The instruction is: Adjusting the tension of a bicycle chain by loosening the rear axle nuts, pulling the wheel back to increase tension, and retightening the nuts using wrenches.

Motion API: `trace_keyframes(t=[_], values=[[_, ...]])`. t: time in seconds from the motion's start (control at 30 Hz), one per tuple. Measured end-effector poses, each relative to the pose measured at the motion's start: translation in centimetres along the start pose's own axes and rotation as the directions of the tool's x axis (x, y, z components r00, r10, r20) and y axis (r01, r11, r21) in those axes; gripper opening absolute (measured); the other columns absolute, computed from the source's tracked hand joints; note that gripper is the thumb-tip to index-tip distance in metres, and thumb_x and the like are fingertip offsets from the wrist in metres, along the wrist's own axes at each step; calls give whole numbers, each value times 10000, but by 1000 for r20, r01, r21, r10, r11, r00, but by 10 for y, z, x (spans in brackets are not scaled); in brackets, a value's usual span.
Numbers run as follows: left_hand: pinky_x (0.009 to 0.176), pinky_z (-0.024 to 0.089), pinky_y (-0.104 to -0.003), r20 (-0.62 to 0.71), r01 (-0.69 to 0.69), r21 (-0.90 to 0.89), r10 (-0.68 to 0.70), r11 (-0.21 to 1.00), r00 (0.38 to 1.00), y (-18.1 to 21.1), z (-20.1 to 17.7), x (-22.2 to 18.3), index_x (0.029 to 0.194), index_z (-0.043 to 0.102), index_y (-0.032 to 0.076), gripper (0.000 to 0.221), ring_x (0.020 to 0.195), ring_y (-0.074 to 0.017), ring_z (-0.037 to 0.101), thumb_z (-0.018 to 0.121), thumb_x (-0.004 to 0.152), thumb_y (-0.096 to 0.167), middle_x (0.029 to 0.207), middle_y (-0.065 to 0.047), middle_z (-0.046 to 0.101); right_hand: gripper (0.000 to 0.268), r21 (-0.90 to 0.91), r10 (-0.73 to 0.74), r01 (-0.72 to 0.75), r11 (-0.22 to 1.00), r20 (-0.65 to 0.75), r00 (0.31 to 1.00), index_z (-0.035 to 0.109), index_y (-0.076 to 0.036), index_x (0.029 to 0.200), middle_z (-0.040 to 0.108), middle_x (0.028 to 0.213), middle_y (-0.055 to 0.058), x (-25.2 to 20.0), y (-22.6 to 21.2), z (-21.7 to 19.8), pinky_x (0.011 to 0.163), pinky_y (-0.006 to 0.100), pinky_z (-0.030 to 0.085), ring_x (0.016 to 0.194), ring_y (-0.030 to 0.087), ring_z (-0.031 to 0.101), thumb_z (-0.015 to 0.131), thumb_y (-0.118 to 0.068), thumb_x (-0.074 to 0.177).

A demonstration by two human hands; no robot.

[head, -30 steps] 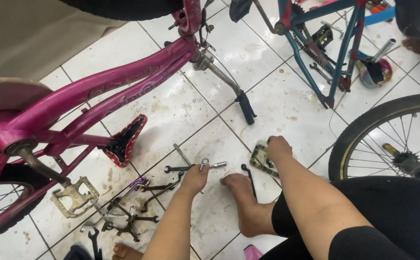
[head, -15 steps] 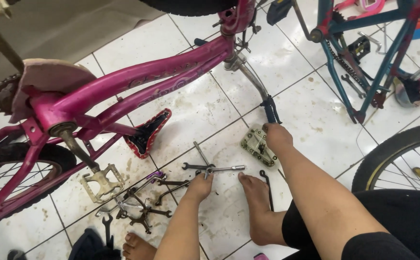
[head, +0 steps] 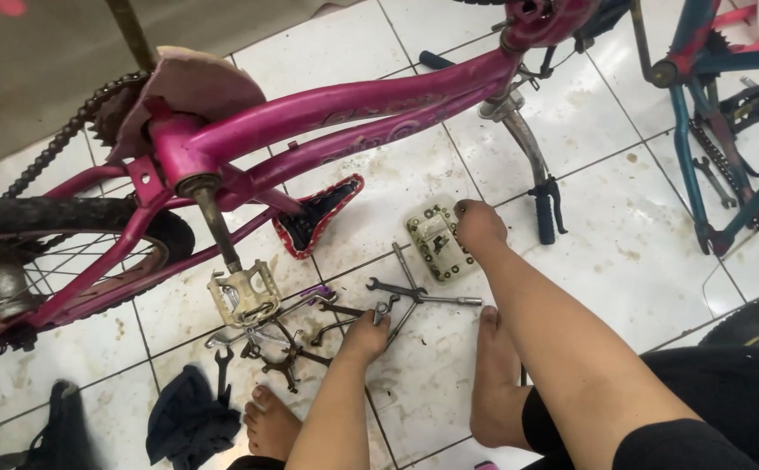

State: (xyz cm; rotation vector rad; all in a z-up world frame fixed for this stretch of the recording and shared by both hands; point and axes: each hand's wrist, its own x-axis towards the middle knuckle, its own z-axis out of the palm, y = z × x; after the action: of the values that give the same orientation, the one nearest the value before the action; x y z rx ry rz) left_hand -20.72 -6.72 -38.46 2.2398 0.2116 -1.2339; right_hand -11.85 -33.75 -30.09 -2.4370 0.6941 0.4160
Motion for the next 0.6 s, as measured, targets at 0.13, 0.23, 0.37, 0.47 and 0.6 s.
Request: trace_keyframes(t=[0.13,0.23,0.37,0.47,0.6], values=[[1155,431,-504,-5,7,-54,-8,998,1000,-3,-12,-15,1509,479,-12,616,1430,-362,486,439,1044,390,1487,-242,555,377,18,31,-30,999,-14,999,643,-35,1379,710,1198,225,24,1,27,958,509,559,1148,373,684,515,-157,1046],[1130,454,-507,-29,20,-101,-23,995,999,-19,-6,-6,1506,487,5,591,1418,-345,501,449,1042,370,1468,-231,574,381,4,71,-71,997,-31,997,660,-47,1362,721,1167,203,30,-6,37,929,516,569,1119,365,695,555,-121,1002],[1122,466,-500,-23,32,-120,-35,992,999,-29,-5,0,1478,530,30,590,1395,-361,529,465,1032,412,1433,-227,609,386,28,130,-129,991,-38,991,636,-18,1378,702,1202,217,41,-12,44,984,500,546,1183,383,666,527,-142,1029],[1125,466,-489,-10,52,-114,-54,992,999,-37,-3,8,1484,528,47,600,1401,-349,525,472,1031,436,1441,-215,607,393,103,144,-140,985,-34,989,625,-15,1387,700,1200,219,61,-4,62,979,493,547,1186,380,664,530,-163,1036],[1110,475,-487,-30,64,-147,-69,987,997,-43,-3,22,1479,547,65,606,1386,-337,543,494,1031,470,1424,-203,626,400,265,134,-125,956,-16,991,640,-38,1378,715,1195,197,91,13,103,972,506,554,1174,365,673,574,-214,1025]])
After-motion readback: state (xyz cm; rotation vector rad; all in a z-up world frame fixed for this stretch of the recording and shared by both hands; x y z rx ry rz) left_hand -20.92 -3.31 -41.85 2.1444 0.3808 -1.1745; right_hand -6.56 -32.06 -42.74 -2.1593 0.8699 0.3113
